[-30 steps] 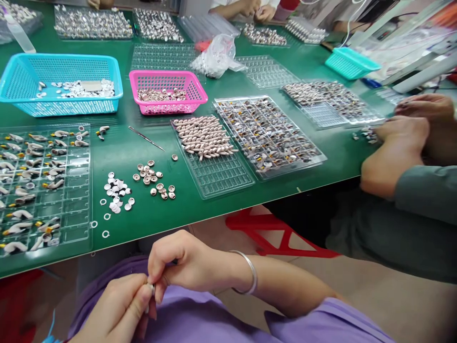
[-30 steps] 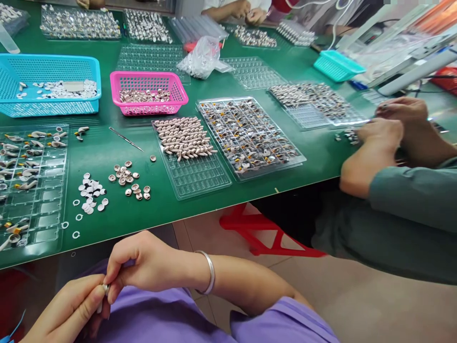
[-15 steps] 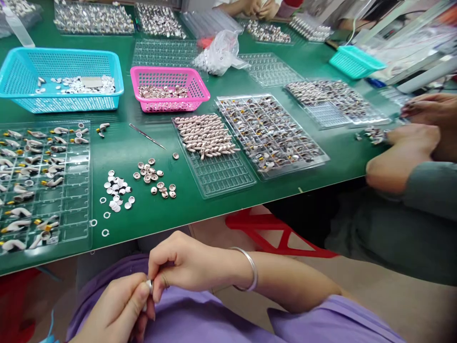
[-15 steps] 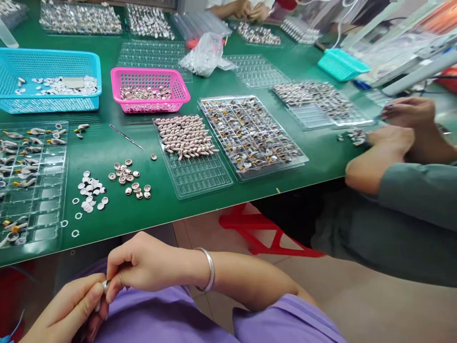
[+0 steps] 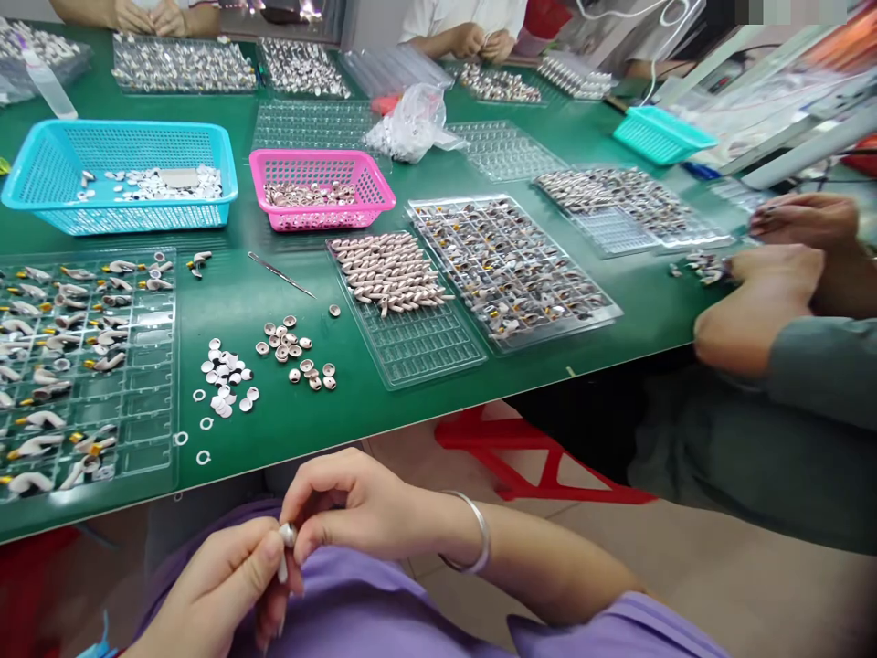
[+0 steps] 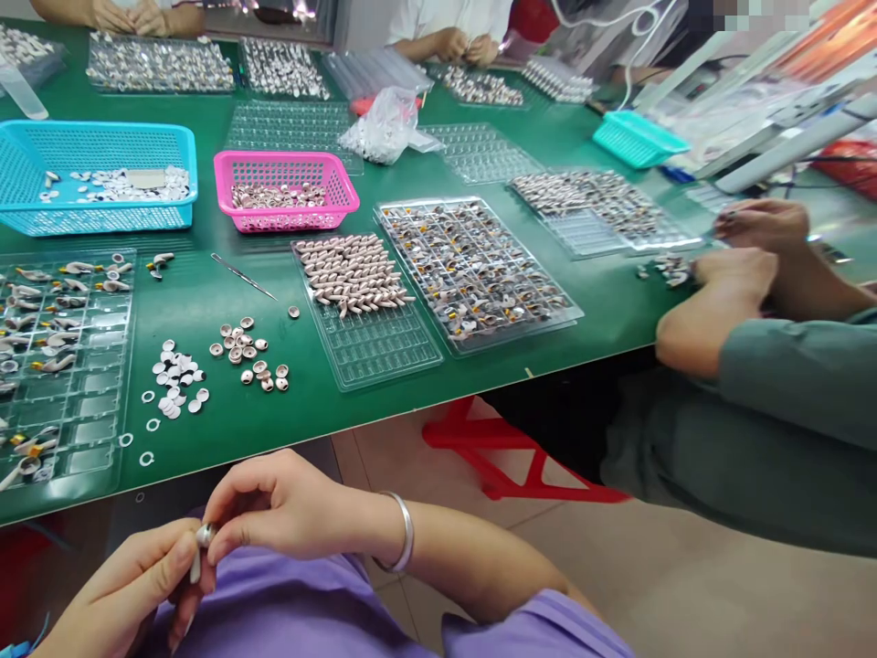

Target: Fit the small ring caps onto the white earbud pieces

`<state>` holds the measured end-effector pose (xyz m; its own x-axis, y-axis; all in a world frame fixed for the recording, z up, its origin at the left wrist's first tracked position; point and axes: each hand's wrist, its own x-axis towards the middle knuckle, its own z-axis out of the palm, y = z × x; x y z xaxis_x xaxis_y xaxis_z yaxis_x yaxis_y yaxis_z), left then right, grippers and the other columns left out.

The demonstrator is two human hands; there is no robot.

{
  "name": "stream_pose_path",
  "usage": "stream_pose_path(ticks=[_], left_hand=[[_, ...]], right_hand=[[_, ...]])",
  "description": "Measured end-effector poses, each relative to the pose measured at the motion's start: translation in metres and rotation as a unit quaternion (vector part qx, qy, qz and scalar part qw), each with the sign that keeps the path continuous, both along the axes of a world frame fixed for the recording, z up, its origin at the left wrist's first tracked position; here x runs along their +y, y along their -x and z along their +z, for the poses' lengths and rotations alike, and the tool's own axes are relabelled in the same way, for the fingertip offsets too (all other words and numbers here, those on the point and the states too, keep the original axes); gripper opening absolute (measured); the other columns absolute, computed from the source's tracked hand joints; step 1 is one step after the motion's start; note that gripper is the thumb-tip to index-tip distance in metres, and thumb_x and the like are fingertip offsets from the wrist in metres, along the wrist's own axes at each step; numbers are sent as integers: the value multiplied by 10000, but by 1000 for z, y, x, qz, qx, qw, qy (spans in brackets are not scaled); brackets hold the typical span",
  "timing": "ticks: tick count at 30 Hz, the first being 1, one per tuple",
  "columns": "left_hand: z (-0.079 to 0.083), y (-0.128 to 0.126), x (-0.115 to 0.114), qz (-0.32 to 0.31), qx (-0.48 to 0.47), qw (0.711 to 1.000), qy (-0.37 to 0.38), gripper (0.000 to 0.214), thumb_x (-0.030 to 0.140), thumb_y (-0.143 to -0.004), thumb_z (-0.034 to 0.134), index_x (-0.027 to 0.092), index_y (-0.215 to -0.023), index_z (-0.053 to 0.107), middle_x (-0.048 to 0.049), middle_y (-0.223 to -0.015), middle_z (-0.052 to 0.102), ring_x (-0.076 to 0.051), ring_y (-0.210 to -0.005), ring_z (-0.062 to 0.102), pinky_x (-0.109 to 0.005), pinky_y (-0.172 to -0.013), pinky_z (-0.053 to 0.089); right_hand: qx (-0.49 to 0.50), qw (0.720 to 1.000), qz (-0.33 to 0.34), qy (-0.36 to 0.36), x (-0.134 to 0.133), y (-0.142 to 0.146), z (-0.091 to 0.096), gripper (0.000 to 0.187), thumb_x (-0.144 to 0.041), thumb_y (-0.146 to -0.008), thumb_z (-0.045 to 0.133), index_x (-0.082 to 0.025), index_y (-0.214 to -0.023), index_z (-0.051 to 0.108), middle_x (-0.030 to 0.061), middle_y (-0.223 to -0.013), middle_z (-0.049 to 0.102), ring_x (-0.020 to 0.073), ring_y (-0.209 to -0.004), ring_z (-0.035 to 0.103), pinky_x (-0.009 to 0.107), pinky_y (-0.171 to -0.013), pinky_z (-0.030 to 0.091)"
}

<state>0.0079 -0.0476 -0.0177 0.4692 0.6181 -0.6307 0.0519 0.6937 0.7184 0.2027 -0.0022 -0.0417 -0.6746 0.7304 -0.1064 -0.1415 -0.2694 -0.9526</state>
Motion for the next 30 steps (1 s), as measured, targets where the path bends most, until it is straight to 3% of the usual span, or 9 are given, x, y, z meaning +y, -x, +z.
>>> stream_pose_path(ticks=[5, 10, 14, 17, 20, 22, 24, 27, 30], left_hand=[[-2, -2, 2, 23, -23, 999, -9, 570, 722, -743, 651, 156, -673, 647, 14, -519, 551, -94, -458, 488, -193, -452, 406], [0, -1, 4, 16, -12, 1000, -15, 586, 743, -745, 626, 162, -671, 634, 22, -486, 562, -83, -416, 474, -201, -476, 417], [1, 2, 5, -28, 71, 985, -152, 552, 684, -861, 525, 181, -647, 604, 18, -517, 568, -103, -472, 527, -200, -509, 454], [1, 4, 4, -51, 170, 905, -385, 426, 482, -971, 486, 196, -679, 606, 16, -594, 604, -99, -522, 574, -166, -509, 457], [0, 6, 5, -43, 244, 759, -602, 224, 306, -1005, 484, 193, -889, 639, 5, -711, 673, -95, -589, 632, -152, -571, 487], [-1, 8, 5, -48, 288, 662, -690, 193, 235, -1016, 462, 166, -957, 632, -26, -769, 702, -110, -636, 657, -177, -614, 502], [-2, 10, 6, -73, 320, 592, -736, 194, 173, -1011, 450, 135, -969, 636, -57, -788, 715, -135, -652, 663, -217, -628, 508], [-2, 16, 7, -102, 337, 519, -779, 197, 100, -982, 455, 95, -1007, 651, -97, -808, 737, -180, -682, 681, -282, -666, 525], [-1, 20, 6, -110, 341, 501, -788, 211, 74, -940, 495, 89, -1070, 660, -120, -852, 761, -216, -741, 709, -316, -716, 539]], right_hand=[[84, 988, -57, 120, -11, 9, -11, 242, -292, -701, 863, -144, -817, 710, 9, -766, 700, 117, -690, 675, 246, -720, 567], [111, 976, -76, 170, -15, 12, -17, 239, -269, -679, 885, -144, -820, 738, 2, -767, 713, 92, -663, 659, 229, -703, 555], [125, 978, -93, 142, -17, 12, -18, 215, -260, -711, 869, -163, -864, 753, 3, -793, 704, 96, -670, 662, 232, -685, 558], [118, 983, -116, 81, -18, 12, -18, 203, -238, -735, 854, -186, -910, 765, 13, -858, 683, 107, -736, 664, 236, -715, 559], [105, 986, -127, 34, -19, 11, -18, 221, -230, -765, 833, -209, -976, 770, 22, -923, 650, 107, -796, 648, 236, -756, 549], [106, 986, -125, 26, -19, 11, -18, 237, -239, -778, 824, -218, -1007, 766, 22, -937, 635, 105, -808, 635, 237, -766, 540], [107, 986, -128, 24, -19, 11, -16, 231, -242, -775, 827, -214, -995, 766, 21, -933, 632, 103, -806, 623, 235, -764, 532], [112, 983, -139, 46, -19, 11, -14, 208, -235, -761, 837, -195, -950, 761, 20, -924, 642, 96, -781, 617, 227, -749, 527], [131, 975, -142, 110, -20, 12, -15, 244, -244, -728, 860, -178, -929, 739, 23, -901, 667, 102, -779, 633, 229, -749, 540]])
